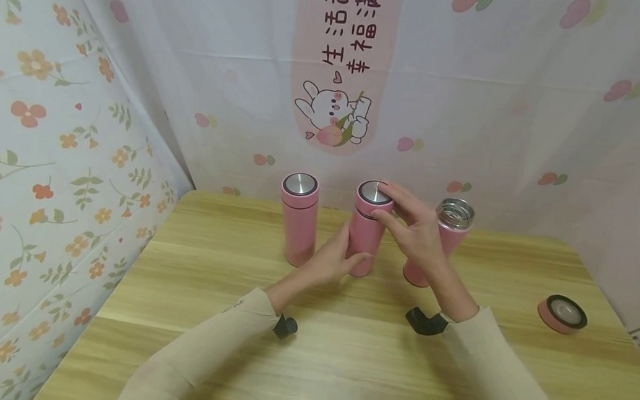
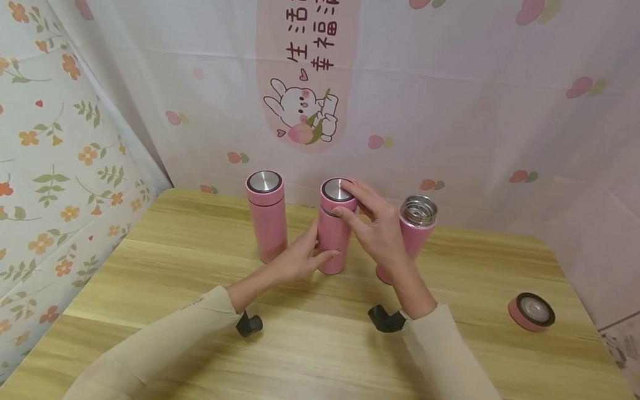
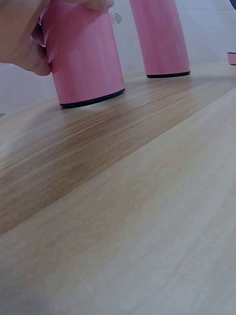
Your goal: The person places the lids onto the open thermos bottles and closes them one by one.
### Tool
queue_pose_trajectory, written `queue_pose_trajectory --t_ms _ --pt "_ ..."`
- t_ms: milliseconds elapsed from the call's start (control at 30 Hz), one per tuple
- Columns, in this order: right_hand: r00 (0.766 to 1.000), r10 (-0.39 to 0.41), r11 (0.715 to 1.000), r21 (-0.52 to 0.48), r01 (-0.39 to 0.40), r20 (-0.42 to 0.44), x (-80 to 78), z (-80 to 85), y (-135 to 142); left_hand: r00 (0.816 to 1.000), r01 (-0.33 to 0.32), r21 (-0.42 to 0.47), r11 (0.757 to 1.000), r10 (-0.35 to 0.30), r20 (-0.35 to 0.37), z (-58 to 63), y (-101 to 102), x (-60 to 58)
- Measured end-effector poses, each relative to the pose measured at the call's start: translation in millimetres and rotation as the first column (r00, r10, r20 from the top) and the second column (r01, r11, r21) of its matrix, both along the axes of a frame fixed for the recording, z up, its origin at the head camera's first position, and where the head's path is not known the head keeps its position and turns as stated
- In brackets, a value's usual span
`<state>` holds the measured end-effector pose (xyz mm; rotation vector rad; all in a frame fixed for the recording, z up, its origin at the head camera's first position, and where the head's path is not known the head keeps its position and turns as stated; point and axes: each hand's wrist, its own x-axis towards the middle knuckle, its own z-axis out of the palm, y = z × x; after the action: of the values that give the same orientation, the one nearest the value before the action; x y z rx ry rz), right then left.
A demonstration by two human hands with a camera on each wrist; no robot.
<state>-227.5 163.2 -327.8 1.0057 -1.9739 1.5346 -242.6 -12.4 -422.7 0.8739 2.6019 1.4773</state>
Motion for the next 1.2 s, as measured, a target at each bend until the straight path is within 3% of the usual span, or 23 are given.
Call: queue_pose_trajectory --t_ms 900,1200 --pt "0.998 -0.001 1.0 -0.031 0.003 0.062 0.8 1.0 0.5 0.998 -0.06 -0.074 0.995 0.059 -0.011 -3.1 -0.1 1.0" --pt "0.999 -0.033 0.999 -0.005 0.033 0.019 3.5 4.0 -2.2 0.999 -0.038 -0.05 0.998 0.037 -0.011 -3.1 -0.3 0.1"
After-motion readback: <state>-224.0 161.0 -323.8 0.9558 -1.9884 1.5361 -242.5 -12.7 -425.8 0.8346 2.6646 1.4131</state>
